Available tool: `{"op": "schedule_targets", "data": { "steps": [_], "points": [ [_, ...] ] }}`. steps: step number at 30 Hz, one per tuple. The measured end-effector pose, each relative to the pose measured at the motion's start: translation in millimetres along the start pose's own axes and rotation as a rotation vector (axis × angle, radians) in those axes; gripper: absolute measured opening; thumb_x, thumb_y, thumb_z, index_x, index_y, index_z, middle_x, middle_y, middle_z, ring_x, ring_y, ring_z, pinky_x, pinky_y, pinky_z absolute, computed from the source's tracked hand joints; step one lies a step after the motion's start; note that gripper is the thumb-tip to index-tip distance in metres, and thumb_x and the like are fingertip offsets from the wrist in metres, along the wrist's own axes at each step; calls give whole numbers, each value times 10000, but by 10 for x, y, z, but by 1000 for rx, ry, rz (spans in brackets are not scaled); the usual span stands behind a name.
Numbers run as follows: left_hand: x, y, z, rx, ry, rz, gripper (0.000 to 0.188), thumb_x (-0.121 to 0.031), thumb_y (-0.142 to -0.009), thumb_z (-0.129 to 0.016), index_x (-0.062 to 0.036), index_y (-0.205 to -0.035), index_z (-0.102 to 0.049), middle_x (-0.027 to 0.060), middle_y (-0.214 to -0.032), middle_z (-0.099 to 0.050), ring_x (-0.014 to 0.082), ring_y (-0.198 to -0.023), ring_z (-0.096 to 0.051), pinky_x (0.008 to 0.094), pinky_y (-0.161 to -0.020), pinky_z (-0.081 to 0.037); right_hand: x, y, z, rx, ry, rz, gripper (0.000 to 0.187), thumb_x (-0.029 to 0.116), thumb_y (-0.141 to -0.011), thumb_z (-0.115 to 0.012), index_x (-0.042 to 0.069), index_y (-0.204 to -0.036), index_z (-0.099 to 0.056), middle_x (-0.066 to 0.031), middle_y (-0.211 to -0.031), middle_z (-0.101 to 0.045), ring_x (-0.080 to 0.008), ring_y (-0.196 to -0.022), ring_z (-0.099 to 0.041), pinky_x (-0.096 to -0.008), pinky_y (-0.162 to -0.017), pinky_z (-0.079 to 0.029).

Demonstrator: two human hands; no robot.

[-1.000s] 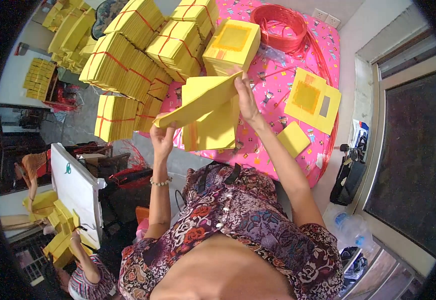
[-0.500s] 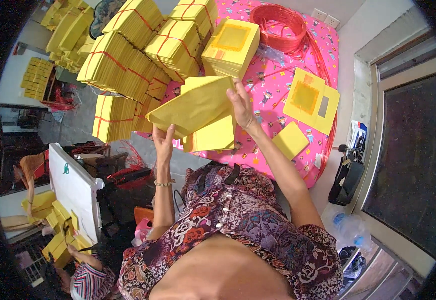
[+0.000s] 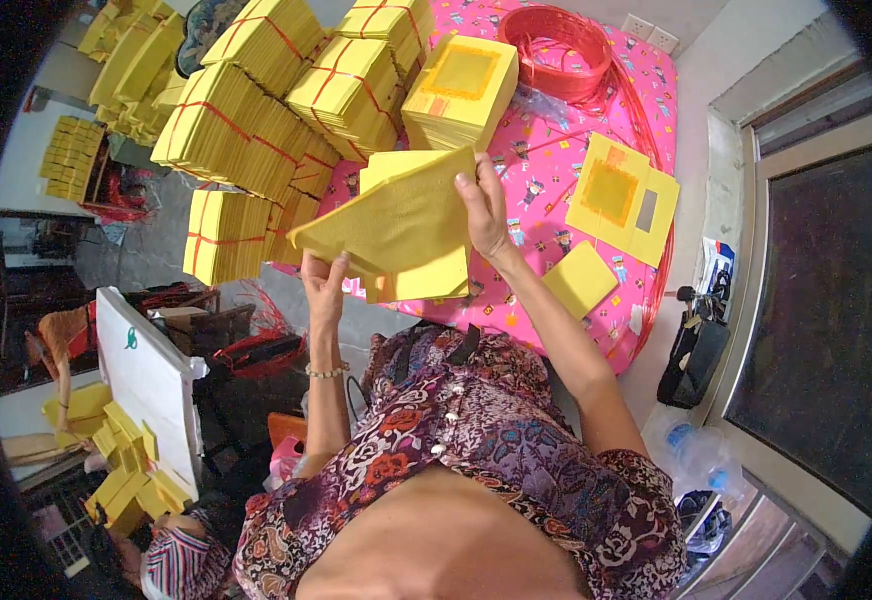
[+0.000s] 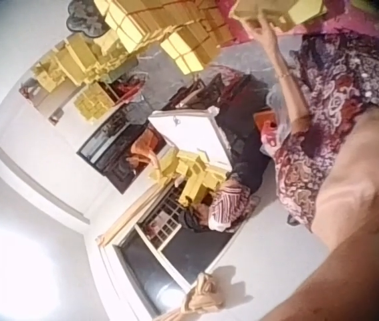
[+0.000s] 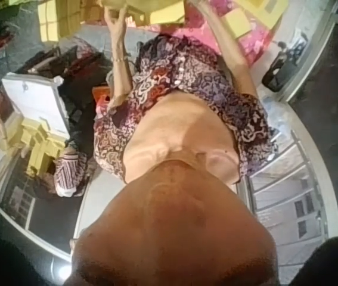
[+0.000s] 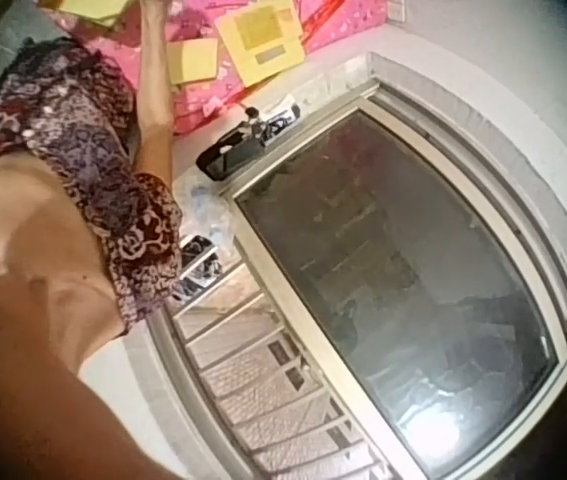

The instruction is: Sorting, stacking, and bundling joss paper with rubber bands.

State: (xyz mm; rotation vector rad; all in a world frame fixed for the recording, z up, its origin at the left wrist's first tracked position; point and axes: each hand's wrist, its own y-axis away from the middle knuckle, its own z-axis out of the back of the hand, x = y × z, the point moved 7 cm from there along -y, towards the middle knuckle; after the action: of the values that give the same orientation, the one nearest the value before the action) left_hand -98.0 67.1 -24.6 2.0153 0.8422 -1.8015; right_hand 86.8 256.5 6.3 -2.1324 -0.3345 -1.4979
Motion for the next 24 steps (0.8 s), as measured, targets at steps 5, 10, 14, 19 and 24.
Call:
{"op": "schedule_targets", "data": {
  "steps": [5, 10, 14, 19, 24],
  "points": [
    [-195, -109, -352, 214, 101, 115, 527, -106, -864, -638, 12, -1316, -393, 108, -1243, -547, 195, -1142, -525, 340, -987, -394, -68, -61, -37, -38, 16, -14, 308, 276, -951, -377, 37, -1106, -492, -24, -940, -500, -105, -910, -482, -252, -823, -391],
    [-35, -23, -744, 290, 305, 252, 570, -101, -849, -651, 18, -1339, -384, 101, -1312, -493, 188, -1212, -466, 341, -1026, -358, -294, 108, -419, 130, -172, -337, 384, 361, -978, -354, 36, -1133, -486, -26, -924, -531, -108, -831, -550, -241, -735, -471],
    [-88, 24, -978, 391, 409, 321, 549, -91, -843, -657, 20, -1326, -419, 80, -1287, -509, 189, -1202, -478, 345, -1035, -357, -251, 271, -566, 306, 7, -276, 322, 267, -983, -381, 4, -1114, -515, -54, -992, -547, -103, -920, -572, -242, -763, -486],
    [77, 94, -953, 487, 421, 414, 549, -92, -828, -677, 19, -1310, -439, 71, -1241, -542, 180, -1165, -508, 336, -1018, -376, -52, 236, -526, 321, 160, -62, 259, 201, -952, -455, 10, -1100, -548, -62, -1019, -514, -161, -1041, -479, -282, -907, -384],
    [-107, 41, -1005, 467, 475, 336, 499, -83, -821, -683, 14, -1267, -480, 87, -1240, -547, 191, -1164, -509, 332, -1024, -367, -150, 273, -382, 243, -328, -447, 265, 198, -982, -420, 1, -1110, -543, -31, -996, -539, -97, -949, -504, -239, -852, -404]
  ]
}}
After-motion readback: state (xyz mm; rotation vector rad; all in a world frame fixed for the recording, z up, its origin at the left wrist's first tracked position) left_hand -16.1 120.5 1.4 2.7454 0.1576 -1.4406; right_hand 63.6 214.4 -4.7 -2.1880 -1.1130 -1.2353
